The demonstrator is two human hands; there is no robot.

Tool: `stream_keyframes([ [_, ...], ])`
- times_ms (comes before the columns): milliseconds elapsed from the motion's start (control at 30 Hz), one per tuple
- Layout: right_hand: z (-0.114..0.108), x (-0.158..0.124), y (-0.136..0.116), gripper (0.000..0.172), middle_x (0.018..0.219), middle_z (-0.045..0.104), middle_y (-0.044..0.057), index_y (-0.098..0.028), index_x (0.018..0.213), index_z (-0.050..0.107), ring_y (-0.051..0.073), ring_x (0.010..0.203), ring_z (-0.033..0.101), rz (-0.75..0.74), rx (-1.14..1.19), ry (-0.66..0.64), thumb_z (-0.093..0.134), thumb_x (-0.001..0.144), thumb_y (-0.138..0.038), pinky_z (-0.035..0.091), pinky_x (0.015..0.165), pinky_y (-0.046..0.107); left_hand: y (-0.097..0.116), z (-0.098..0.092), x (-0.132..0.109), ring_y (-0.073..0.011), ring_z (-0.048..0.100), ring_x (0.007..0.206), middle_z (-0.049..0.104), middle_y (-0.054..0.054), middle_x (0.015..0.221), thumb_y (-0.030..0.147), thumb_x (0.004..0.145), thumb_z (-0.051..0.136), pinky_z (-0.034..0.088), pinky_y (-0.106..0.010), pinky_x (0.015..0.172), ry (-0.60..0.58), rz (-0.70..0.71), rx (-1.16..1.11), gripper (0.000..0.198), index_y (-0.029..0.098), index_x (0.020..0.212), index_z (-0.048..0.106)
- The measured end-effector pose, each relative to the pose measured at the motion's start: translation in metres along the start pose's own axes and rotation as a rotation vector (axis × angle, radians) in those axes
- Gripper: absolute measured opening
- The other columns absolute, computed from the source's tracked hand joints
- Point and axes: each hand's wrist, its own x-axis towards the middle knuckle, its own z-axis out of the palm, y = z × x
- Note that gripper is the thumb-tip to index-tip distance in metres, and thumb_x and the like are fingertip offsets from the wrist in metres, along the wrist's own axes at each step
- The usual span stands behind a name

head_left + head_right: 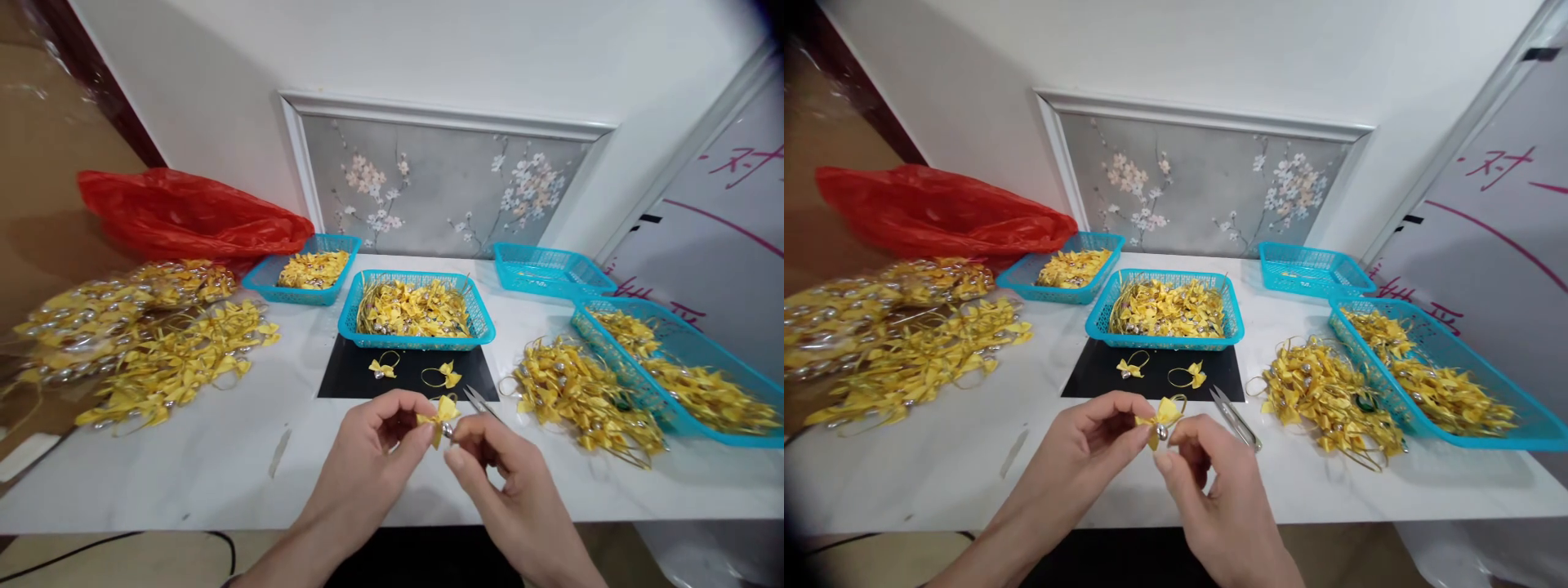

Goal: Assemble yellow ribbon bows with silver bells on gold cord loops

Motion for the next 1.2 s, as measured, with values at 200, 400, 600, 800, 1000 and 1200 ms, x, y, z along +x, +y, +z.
stream_keyframes([
  [200,-0.001,0.0,-0.008,0.005,0.065,0.059,-0.002,-0.021,0.09,0.061,0.013,0.056,0.055,-0.058,-0.05,0.112,0.057,0.089,-0.024,0.046,0.052,0.021,0.003,0.001,-0.004,-0.0172,0.061,0.077,0.069,-0.001,0.082,0.023,0.084,0.06,0.048,-0.029,0.073,-0.01,0.066,0.108,0.01,0.019,0.086,0.068],
  [400,0.002,0.002,-0.009,0.01,0.066,0.062,-0.001,-0.021,0.089,0.066,0.013,0.056,0.056,-0.018,-0.043,0.074,0.057,0.089,-0.024,0.048,0.053,0.022,0.007,-0.002,-0.005,-0.0171,0.062,0.076,0.07,0.0,0.079,0.024,0.086,0.059,0.049,-0.028,0.072,-0.04,0.031,0.097,0.011,0.019,0.086,0.069],
  [600,-0.002,0.005,-0.014,0.02,0.061,0.055,-0.002,-0.018,0.085,0.063,0.01,0.053,0.048,0.172,0.173,-0.047,0.056,0.092,-0.035,0.038,0.049,0.021,0.002,-0.003,-0.003,-0.013,0.064,0.077,0.071,0.001,0.083,0.014,0.089,0.057,0.05,-0.022,0.071,0.005,0.25,0.225,0.016,0.021,0.084,0.07],
  [800,-0.004,0.013,-0.008,0.031,0.05,0.044,-0.008,-0.016,0.068,0.052,0.002,0.039,0.026,0.506,0.971,-0.228,0.067,0.086,-0.036,0.019,0.038,0.016,-0.003,-0.001,-0.003,-0.0097,0.067,0.08,0.071,-0.001,0.088,0.0,0.086,0.055,0.05,-0.016,0.075,0.077,0.603,0.408,0.023,0.018,0.088,0.069],
  [1000,-0.001,0.011,-0.011,0.031,0.046,0.044,-0.008,-0.015,0.066,0.053,0.001,0.036,0.025,0.544,1.095,-0.23,0.071,0.084,-0.034,0.018,0.037,0.016,0.003,0.001,-0.006,-0.0098,0.068,0.08,0.072,0.0,0.087,0.0,0.086,0.056,0.051,-0.015,0.074,0.096,0.619,0.414,0.023,0.019,0.088,0.068],
  [1200,0.0,0.0,-0.034,0.033,0.055,0.058,-0.002,-0.014,0.073,0.061,0.004,0.042,0.044,0.438,0.63,-0.043,0.072,0.081,-0.045,0.032,0.043,0.016,0.016,0.0,-0.014,-0.0067,0.065,0.071,0.071,0.008,0.077,0.007,0.087,0.058,0.05,-0.01,0.066,0.04,0.333,0.264,0.023,0.025,0.078,0.069],
])
